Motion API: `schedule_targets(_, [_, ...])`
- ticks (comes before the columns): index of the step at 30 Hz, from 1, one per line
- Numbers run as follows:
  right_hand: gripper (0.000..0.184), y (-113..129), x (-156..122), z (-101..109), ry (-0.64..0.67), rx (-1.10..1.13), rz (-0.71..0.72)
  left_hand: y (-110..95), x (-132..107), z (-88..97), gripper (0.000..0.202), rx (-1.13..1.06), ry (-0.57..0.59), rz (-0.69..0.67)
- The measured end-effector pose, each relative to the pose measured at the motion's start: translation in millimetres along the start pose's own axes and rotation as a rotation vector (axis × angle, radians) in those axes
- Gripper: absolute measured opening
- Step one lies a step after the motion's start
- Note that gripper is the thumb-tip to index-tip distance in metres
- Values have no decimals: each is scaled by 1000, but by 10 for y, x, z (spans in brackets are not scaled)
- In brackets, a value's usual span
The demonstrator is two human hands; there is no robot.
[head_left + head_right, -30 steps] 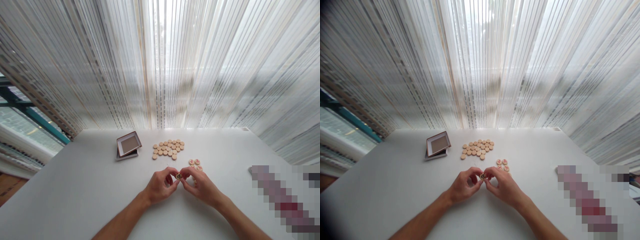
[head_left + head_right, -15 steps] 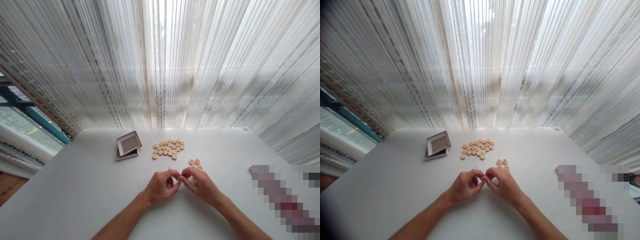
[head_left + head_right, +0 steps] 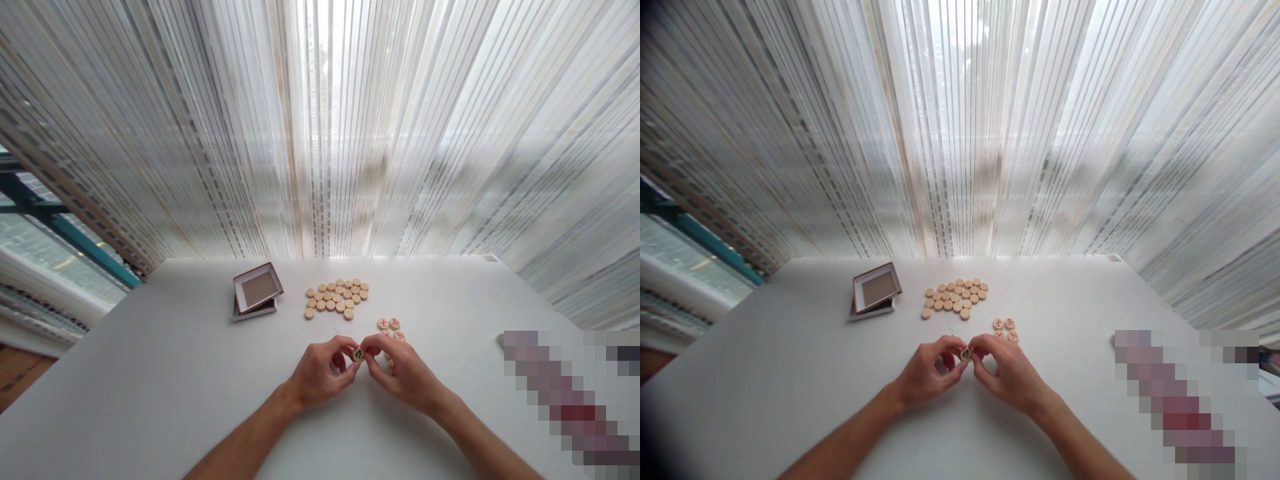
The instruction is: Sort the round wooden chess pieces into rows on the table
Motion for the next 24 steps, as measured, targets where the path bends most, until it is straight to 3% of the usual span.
schedule_targets(24, [9, -105, 3, -31, -2, -22, -40, -63, 1, -17, 28, 60, 16, -32])
Point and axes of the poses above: each hand's wrist, its own x-axis towards the middle knuckle, its own z-axis out of the back of the hand, y = z × x, the point moved 10 cm from there along x, towards the middle knuckle, and after that the axes turned 2 degrees about y, right-handed, at the moved point
